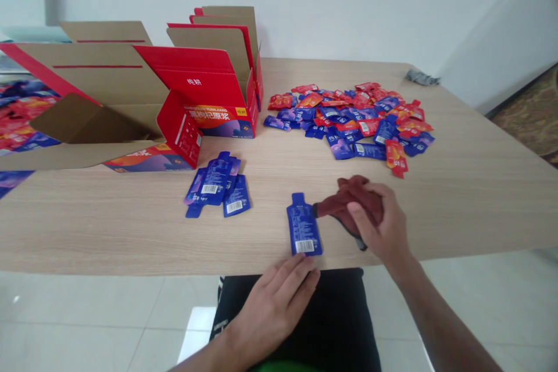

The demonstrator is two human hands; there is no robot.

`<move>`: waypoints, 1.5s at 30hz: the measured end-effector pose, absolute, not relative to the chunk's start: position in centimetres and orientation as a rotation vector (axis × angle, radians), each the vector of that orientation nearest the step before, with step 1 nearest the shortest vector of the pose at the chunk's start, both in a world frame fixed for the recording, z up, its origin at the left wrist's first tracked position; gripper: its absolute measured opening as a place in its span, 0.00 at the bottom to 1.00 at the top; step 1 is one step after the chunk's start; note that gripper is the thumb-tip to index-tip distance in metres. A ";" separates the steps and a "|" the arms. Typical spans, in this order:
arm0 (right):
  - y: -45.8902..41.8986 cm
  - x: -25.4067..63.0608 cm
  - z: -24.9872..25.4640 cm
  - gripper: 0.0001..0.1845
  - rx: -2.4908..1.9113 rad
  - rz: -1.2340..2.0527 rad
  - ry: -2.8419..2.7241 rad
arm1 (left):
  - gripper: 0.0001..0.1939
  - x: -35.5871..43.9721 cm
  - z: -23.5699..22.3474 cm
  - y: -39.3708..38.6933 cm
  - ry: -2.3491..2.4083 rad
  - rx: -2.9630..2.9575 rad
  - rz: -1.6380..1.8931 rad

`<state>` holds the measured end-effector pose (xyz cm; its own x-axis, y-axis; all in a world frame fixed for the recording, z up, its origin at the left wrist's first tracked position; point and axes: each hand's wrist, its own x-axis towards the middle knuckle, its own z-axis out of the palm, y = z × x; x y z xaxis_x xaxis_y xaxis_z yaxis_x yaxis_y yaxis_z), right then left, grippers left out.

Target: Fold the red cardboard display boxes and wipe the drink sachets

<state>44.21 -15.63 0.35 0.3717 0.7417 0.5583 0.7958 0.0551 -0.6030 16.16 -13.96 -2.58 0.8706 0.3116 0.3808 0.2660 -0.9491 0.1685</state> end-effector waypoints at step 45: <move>-6.2 42.0 -0.9 0.20 -1.646 0.013 -2.154 | 0.20 15.5 -3.6 -10.7 0.342 2.792 0.649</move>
